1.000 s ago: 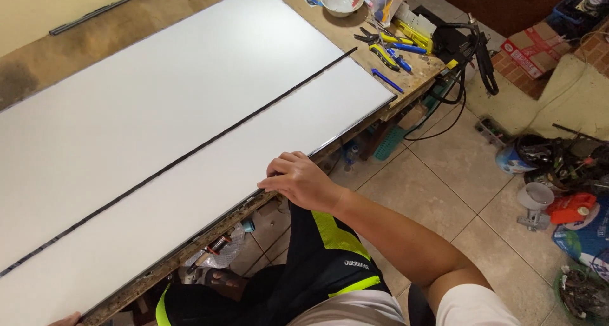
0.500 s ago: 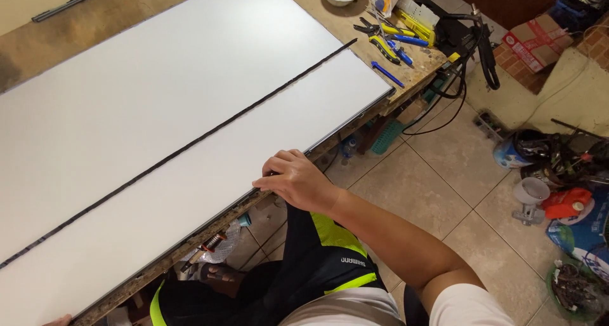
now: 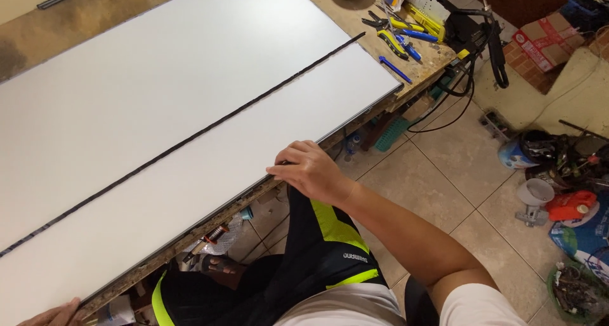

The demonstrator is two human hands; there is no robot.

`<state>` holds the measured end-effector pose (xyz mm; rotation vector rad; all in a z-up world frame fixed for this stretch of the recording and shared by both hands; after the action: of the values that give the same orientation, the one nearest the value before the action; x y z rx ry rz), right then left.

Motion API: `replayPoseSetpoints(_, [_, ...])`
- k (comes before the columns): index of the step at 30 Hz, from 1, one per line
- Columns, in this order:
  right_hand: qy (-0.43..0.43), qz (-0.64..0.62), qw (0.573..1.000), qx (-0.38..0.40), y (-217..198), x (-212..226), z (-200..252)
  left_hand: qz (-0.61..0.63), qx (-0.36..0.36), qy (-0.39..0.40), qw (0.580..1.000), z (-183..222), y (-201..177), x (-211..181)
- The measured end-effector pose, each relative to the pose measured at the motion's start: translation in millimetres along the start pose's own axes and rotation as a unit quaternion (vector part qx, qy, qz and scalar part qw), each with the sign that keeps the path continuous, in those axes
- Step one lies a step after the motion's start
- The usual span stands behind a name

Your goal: Installing LED backlight strips onto a large display panel at an electronics repair station.

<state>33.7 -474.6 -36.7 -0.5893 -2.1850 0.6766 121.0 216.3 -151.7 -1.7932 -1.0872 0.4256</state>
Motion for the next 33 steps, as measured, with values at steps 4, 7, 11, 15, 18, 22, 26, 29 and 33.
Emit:
replayPoseSetpoints(4, [-0.051,-0.005,0.998,0.036,-11.7,14.5,-14.5,-0.027,-0.015,-0.036,0.999,-33.7,-93.2,-131.5])
replayPoseSetpoints(7, [-0.05,0.031,0.997,0.056,-8.8,15.9,-14.6,-0.007,-0.007,-0.105,0.994,-82.2,-155.6,-189.9])
replayPoseSetpoints(11, [-0.066,0.021,0.995,0.066,-8.4,21.3,-15.2,-0.032,-0.02,-0.102,0.994,-73.8,-148.3,-183.5])
replayPoseSetpoints(15, [-0.062,0.026,0.996,0.055,-7.1,20.9,-12.0,-0.002,-0.033,-0.102,0.994,-81.5,-155.1,-186.4])
replayPoseSetpoints(18, [-0.061,0.027,0.996,0.052,-5.9,20.0,-10.4,0.012,-0.031,-0.104,0.994,-80.8,-154.9,-183.9])
replayPoseSetpoints(22, [-0.052,0.034,0.996,0.062,-7.6,23.3,-14.2,0.027,-0.017,-0.1,0.995,-84.5,-157.2,-181.9])
replayPoseSetpoints(26, [-0.017,0.048,0.993,0.109,-0.9,41.3,-27.3,0.033,0.008,-0.096,0.995,-95.9,-162.9,-185.1])
replayPoseSetpoints(29, [-0.01,0.07,0.99,0.124,27.5,59.0,-42.5,0.023,0.003,-0.108,0.994,-117.5,-168.2,-196.9])
replayPoseSetpoints(33, [-0.094,0.036,0.984,0.148,74.4,91.8,-67.3,0.064,-0.006,-0.049,0.997,-147.1,-158.3,-221.2])
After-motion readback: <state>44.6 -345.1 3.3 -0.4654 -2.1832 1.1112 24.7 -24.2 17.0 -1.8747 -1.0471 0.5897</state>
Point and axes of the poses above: each hand's wrist, its own z-axis away from the middle knuckle, its own y-axis out of the palm, x = y × z, the point moved 4 cm from there along -z, towards the middle knuckle, and after that the axes turned 15 degrees about -z, right-handed, at the moved point
